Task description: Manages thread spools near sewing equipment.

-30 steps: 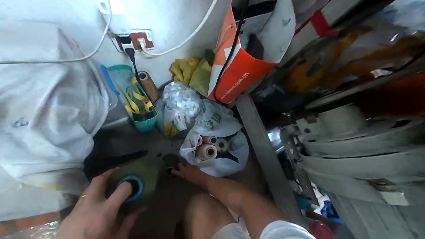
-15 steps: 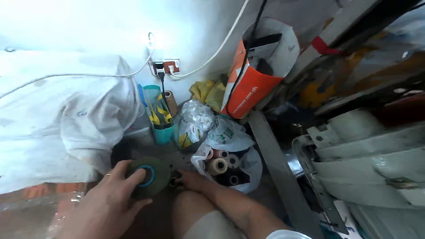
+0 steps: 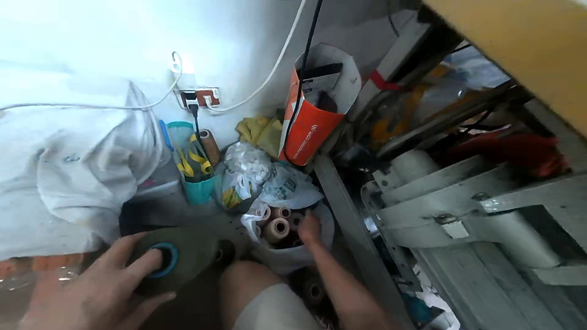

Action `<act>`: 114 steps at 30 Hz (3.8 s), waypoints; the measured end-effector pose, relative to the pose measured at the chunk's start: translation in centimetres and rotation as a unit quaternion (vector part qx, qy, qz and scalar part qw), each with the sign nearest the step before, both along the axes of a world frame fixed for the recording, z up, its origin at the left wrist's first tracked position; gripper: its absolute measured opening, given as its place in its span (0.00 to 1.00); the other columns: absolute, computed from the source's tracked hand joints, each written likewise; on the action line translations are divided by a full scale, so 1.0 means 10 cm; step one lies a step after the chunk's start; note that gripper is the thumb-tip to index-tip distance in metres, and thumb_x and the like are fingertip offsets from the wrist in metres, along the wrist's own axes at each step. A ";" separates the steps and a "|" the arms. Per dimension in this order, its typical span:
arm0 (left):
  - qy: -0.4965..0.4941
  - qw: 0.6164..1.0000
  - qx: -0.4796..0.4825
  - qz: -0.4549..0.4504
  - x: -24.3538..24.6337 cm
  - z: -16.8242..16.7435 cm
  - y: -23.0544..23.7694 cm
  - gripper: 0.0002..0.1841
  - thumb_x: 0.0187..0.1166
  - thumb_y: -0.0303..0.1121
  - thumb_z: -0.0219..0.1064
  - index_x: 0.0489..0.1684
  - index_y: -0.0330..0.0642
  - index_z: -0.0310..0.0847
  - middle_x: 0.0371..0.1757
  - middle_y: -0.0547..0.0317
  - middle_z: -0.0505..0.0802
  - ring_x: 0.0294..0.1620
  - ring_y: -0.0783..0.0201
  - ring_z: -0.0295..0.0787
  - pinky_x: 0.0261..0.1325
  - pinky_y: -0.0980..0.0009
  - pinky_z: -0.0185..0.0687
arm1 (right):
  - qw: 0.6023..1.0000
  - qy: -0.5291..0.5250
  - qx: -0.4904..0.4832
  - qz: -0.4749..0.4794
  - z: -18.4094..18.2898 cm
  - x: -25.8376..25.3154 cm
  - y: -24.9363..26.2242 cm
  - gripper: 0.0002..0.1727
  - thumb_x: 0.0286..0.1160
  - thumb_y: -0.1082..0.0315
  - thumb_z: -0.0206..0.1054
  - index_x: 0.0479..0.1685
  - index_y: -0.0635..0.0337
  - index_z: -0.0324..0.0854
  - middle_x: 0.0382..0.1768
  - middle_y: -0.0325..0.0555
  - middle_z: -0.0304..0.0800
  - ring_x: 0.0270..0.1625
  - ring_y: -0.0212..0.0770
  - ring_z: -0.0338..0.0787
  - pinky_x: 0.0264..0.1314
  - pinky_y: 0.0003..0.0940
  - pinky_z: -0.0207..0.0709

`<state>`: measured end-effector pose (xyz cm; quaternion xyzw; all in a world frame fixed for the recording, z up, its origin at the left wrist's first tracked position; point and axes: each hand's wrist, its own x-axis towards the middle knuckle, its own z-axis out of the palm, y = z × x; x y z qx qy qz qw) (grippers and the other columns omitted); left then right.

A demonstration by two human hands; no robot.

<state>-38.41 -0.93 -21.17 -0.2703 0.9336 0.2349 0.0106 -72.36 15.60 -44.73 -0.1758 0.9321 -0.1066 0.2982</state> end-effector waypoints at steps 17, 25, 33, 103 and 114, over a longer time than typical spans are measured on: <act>0.240 0.967 -0.075 -0.032 -0.56 -0.19 0.17 0.24 0.65 0.55 0.74 0.41 0.40 0.85 0.61 0.35 0.85 0.46 0.47 0.90 0.38 0.52 0.88 | 0.879 0.005 -0.400 -0.259 0.23 0.08 1.01 0.20 0.92 0.68 0.50 0.61 0.78 0.80 0.58 0.67 0.87 0.61 0.50 0.86 0.70 0.46 0.77; 0.093 0.975 0.174 -0.103 -2.15 -0.99 0.76 0.25 0.67 0.40 0.84 0.62 0.44 0.85 0.76 0.41 0.79 0.66 0.47 0.86 0.65 0.50 0.85 | 0.792 -0.080 -0.512 -0.324 0.51 0.12 1.13 0.23 0.95 0.66 0.42 0.72 0.77 0.69 0.61 0.60 0.82 0.61 0.40 0.84 0.67 0.35 0.80; 0.045 0.973 0.225 -0.012 -2.62 -1.96 0.96 0.28 0.69 0.42 0.82 0.67 0.41 0.82 0.78 0.38 0.77 0.72 0.42 0.81 0.72 0.45 0.80 | 0.763 -0.064 -0.564 -0.309 0.52 0.11 0.99 0.13 0.72 0.85 0.60 0.55 0.74 0.75 0.45 0.51 0.84 0.48 0.33 0.86 0.55 0.30 0.82; -0.028 0.963 0.020 0.268 -1.82 -2.15 0.11 0.38 0.67 0.25 0.79 0.82 0.31 0.69 0.75 0.15 0.73 0.79 0.12 0.60 0.73 0.11 0.45 | 0.834 0.004 -0.526 -0.169 0.81 0.45 0.92 0.10 0.77 0.77 0.59 0.53 0.71 0.72 0.35 0.42 0.86 0.34 0.28 0.89 0.40 0.22 0.86; 0.273 0.815 0.455 0.233 -1.45 -1.86 0.12 0.09 0.89 0.28 0.55 0.42 0.44 0.81 0.41 0.65 0.87 0.39 0.72 0.82 0.47 0.72 0.82 | 0.851 0.085 -0.492 -0.162 0.83 0.38 1.00 0.19 0.77 0.72 0.61 0.64 0.73 0.73 0.41 0.47 0.87 0.35 0.29 0.89 0.40 0.25 0.86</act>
